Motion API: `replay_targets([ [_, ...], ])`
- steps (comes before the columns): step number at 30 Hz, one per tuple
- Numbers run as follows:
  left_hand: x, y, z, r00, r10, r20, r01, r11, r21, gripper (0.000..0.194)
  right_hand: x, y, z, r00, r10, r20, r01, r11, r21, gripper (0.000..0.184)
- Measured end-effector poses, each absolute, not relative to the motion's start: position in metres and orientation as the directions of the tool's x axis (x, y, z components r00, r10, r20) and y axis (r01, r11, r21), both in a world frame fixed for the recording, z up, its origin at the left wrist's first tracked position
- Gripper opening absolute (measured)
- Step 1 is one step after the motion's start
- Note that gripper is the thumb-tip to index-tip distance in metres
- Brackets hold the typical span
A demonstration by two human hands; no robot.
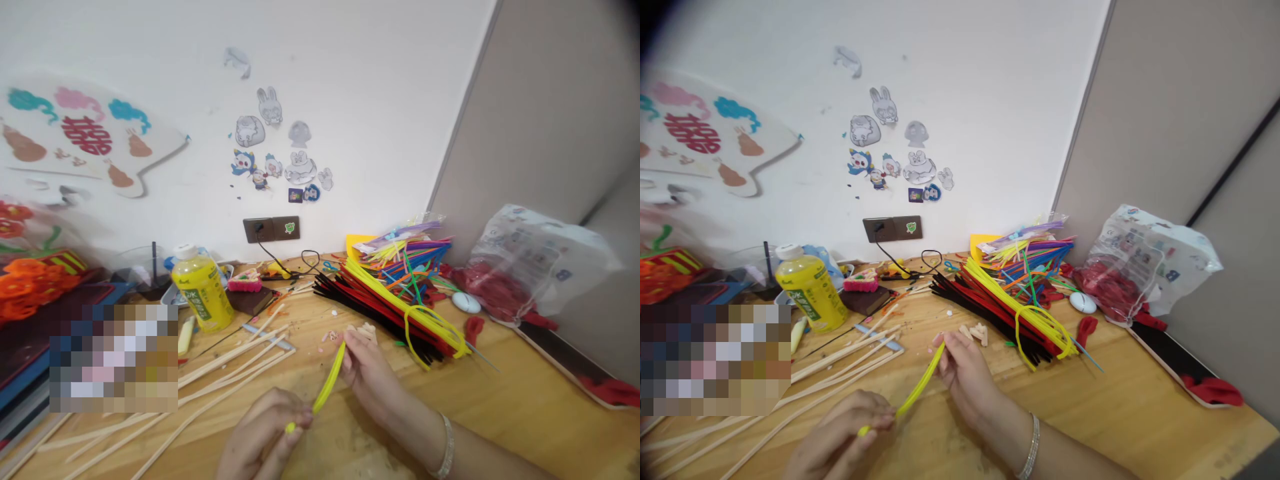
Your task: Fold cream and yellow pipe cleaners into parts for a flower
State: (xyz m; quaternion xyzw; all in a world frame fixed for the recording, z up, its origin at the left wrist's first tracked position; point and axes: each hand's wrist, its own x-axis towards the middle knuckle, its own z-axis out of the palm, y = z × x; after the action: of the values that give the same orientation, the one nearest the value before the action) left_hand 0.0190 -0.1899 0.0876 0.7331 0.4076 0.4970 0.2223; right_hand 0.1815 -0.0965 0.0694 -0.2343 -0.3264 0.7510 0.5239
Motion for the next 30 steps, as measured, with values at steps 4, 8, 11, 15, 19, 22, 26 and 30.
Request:
replay_targets([
  [4,0.019,-0.187,0.088,-0.007,0.933,0.360,0.439,-0.320,0.840,0.025,0.183,-0.098,0.069,-0.399,0.917,0.009,-0.470,-0.196,-0.861,0.029],
  [8,0.020,-0.184,0.088,-0.092,0.958,0.272,0.394,-0.216,0.894,0.031,0.184,-0.103,0.070,-0.473,0.877,0.080,-0.255,-0.049,-0.966,0.032],
  [11,0.020,-0.183,0.085,-0.085,0.967,0.241,0.370,-0.194,0.909,0.032,0.185,-0.110,0.072,-0.512,0.840,0.180,-0.014,0.202,-0.979,0.026],
  [15,0.020,-0.182,0.079,0.008,0.945,0.327,0.505,-0.286,0.814,0.033,0.185,-0.119,0.073,-0.606,0.716,0.345,0.198,0.557,-0.807,0.026],
  [19,0.021,-0.184,0.075,0.077,0.898,0.433,0.617,-0.384,0.686,0.025,0.182,-0.123,0.074,-0.627,0.743,0.234,0.177,0.428,-0.886,0.030],
  [22,0.021,-0.185,0.074,0.110,0.884,0.454,0.633,-0.414,0.654,0.025,0.180,-0.122,0.074,-0.624,0.779,0.052,0.085,0.134,-0.987,0.032],
  [26,0.021,-0.183,0.075,0.126,0.899,0.420,0.609,-0.404,0.682,0.028,0.179,-0.118,0.070,-0.653,0.756,-0.050,0.002,-0.064,-0.998,0.037],
  [30,0.023,-0.181,0.080,0.104,0.904,0.415,0.590,-0.392,0.706,0.034,0.182,-0.119,0.072,-0.707,0.707,-0.011,-0.022,-0.038,-0.999,0.044],
])
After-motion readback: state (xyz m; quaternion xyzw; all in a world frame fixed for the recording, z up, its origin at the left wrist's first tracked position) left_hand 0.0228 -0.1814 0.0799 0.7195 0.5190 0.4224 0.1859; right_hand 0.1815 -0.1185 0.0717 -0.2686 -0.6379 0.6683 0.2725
